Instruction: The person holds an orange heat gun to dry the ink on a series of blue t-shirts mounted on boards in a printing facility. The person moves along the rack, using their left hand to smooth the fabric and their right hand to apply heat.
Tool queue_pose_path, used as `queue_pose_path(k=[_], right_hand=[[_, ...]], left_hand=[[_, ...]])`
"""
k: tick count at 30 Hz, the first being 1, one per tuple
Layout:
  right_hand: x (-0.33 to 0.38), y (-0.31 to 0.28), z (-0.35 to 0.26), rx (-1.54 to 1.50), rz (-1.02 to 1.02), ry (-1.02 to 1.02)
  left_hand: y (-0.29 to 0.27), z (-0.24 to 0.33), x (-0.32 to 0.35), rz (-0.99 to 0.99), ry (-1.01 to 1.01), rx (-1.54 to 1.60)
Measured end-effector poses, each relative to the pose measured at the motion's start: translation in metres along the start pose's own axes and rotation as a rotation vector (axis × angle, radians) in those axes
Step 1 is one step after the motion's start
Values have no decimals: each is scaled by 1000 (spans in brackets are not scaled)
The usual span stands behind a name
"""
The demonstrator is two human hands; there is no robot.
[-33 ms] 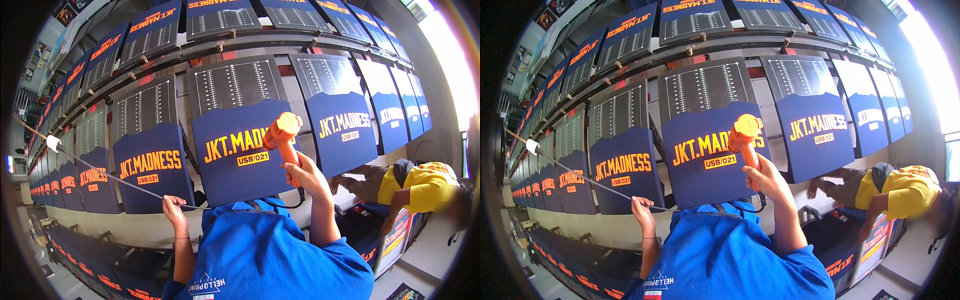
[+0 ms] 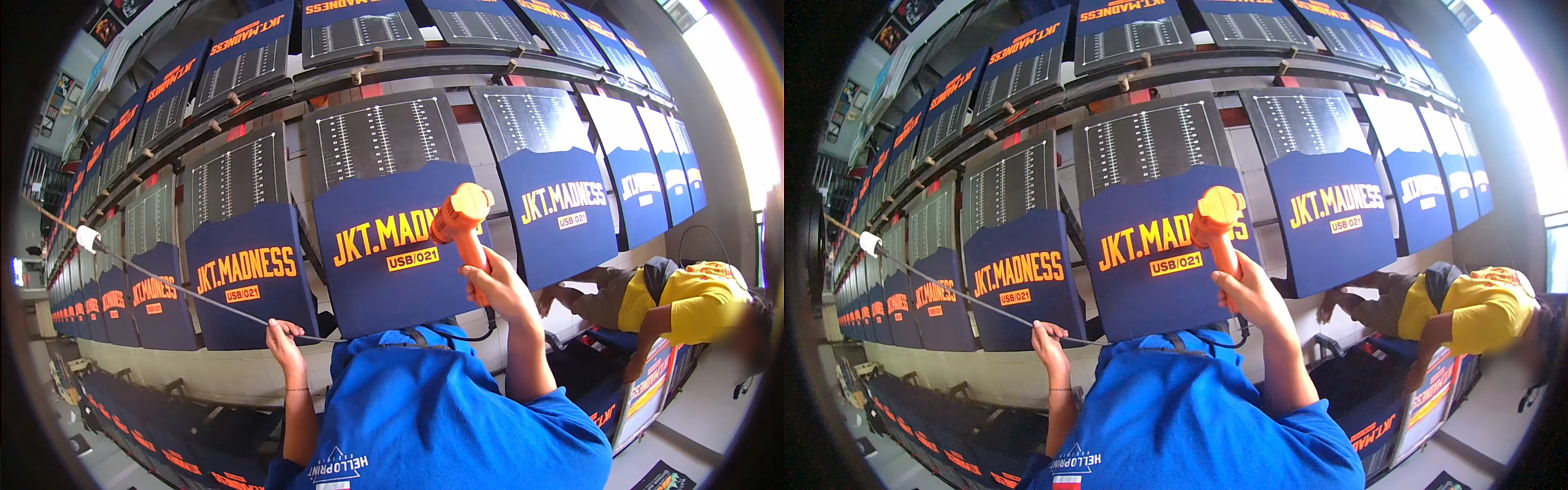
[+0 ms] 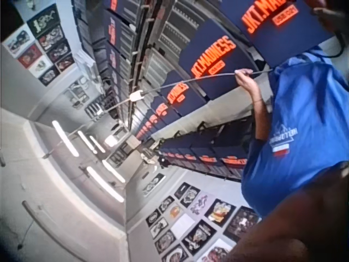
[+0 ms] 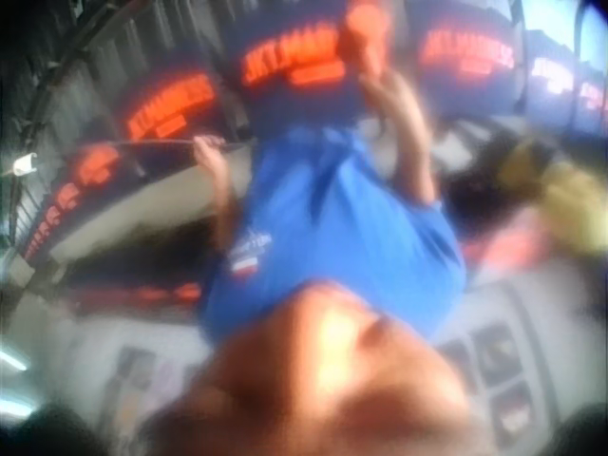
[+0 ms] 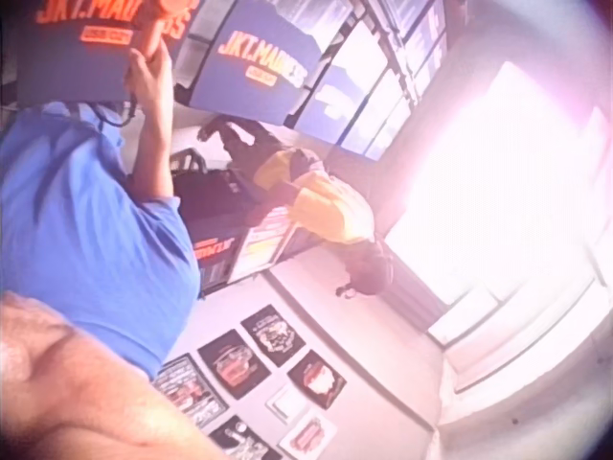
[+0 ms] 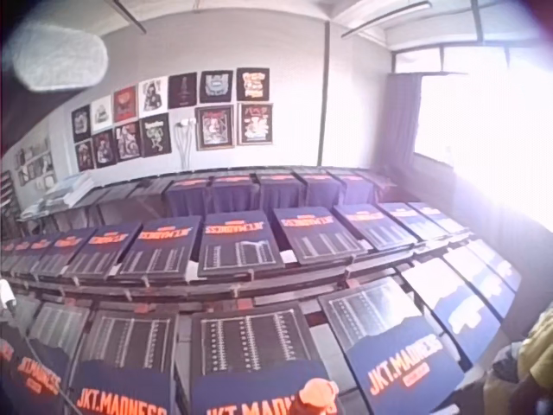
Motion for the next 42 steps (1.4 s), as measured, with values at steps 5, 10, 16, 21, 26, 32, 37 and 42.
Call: queue_pose_path(k=[5, 10, 16, 21, 26, 32, 37, 42], right_hand=[[0, 4, -2, -29, -52, 29], [5, 29, -12, -55, 21, 21], [1, 56, -17, -34, 128, 24], [-5, 67, -17, -118, 142, 38], [-9, 77, -17, -36, 156, 12], [-17, 80, -24, 57, 185, -6], [-27, 78, -23, 24, 206, 13], [-36, 76, -24, -70, 218, -20]], left_hand=[[-6, 6, -11, -47, -41, -143], [-9, 3, -25, -62, -40, -138], [15, 0, -78, -317, -106, -413], [32, -2, -135, -433, -128, -458], [57, 0, -189, -371, -145, -425], [55, -11, -222, -284, -93, -465], [33, -18, -227, -297, -4, -628], [10, 1, -205, -139, 466, -849]])
Point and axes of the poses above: each hand's wrist, its own x-axis away from the middle knuckle, its own y-axis out of the palm, z = x × y, the point moved 1 cm from there along -x, towards the middle knuckle, and after that the axes turned 10 degrees about x, right-handed, at the moved point
